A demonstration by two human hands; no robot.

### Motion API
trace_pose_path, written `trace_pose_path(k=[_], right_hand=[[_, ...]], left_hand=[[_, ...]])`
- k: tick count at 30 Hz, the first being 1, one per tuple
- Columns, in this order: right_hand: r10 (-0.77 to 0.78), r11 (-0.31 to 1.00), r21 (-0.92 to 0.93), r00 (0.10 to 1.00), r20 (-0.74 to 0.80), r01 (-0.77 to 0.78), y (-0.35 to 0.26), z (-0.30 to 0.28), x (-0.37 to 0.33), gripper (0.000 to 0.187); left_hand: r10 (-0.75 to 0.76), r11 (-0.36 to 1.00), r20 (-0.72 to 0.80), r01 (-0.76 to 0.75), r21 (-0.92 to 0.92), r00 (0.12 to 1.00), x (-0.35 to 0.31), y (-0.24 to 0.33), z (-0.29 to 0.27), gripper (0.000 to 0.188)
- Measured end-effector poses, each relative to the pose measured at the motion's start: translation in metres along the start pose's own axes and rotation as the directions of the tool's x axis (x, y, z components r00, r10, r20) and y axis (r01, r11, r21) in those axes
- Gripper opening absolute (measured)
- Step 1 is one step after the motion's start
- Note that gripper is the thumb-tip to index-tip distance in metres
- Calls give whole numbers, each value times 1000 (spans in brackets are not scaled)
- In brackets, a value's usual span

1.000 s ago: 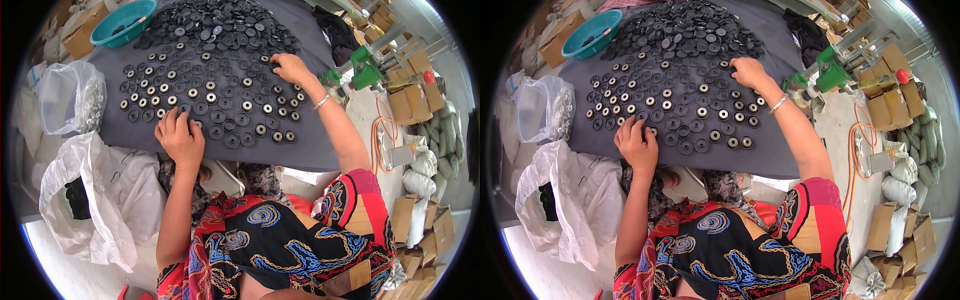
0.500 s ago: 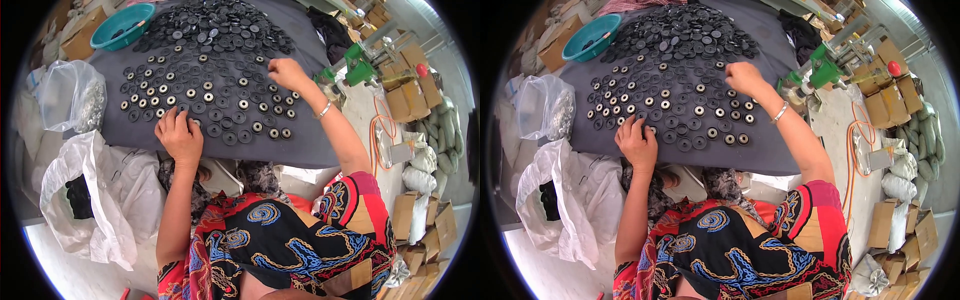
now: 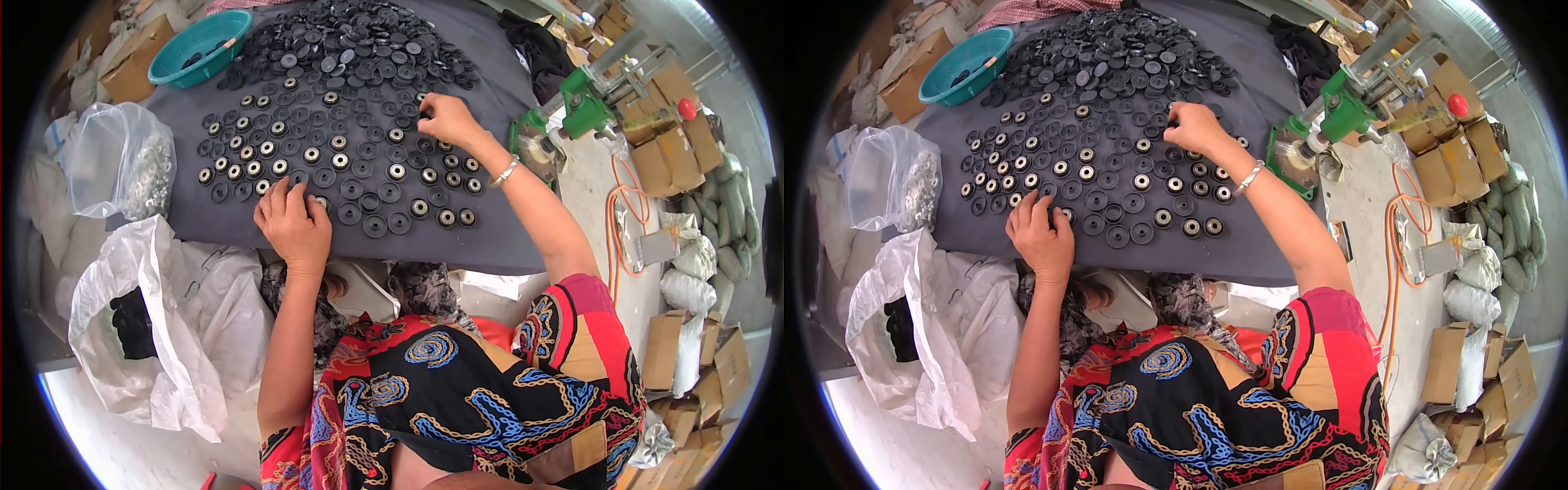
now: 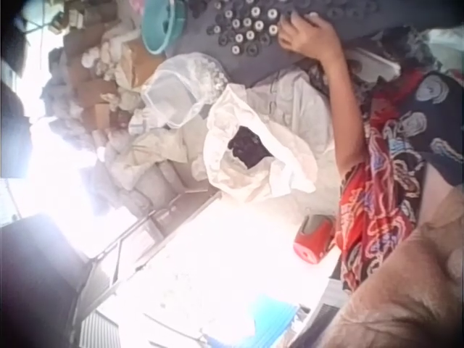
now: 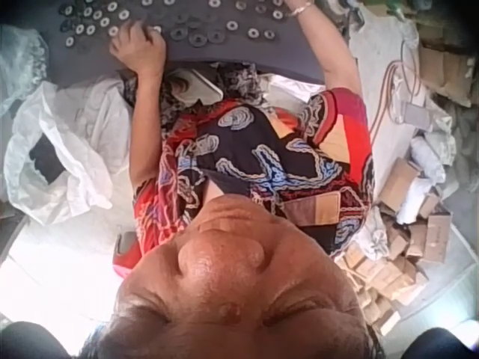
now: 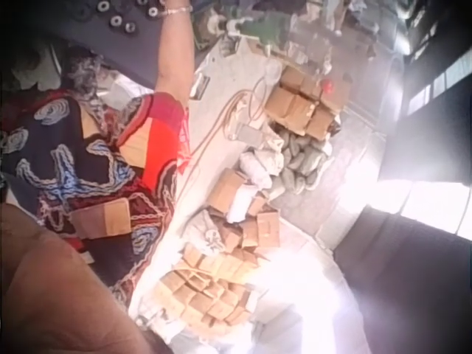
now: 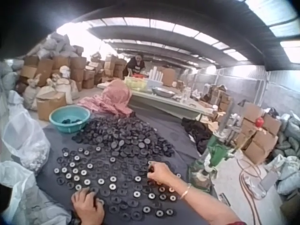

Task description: The person sorts and arranges small plastic components on a work surface, using a mallet to secure or separate parts.

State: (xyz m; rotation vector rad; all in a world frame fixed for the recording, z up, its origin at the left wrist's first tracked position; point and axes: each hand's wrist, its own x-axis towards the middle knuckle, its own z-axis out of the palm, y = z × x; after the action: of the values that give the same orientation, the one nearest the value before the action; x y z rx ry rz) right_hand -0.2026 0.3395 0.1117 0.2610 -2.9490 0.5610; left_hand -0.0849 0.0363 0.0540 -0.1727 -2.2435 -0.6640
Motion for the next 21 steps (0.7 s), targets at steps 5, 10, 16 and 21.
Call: trace_pose_path(k=[5,10,16,21], right_hand=[[162,940,307,987,-19,-148,15,-2,-16,36],[79,994,70,997,-21,-78,19,-9,-27,32],[-7,979,-198,982,190,45,16,-21,-13,36],[-1,987,-156,985,173,28,22,-24,-13,36]], left_hand=[[-4,1000,3,4,-7,1000,0,-1,1,24],[2,1000,-15,-1,13,1000,3,1,-1,21],[1,1000,-17,0,18,1000,2,1,0,21],[-4,1000,-9,4,17,1000,2,2,-1,20]])
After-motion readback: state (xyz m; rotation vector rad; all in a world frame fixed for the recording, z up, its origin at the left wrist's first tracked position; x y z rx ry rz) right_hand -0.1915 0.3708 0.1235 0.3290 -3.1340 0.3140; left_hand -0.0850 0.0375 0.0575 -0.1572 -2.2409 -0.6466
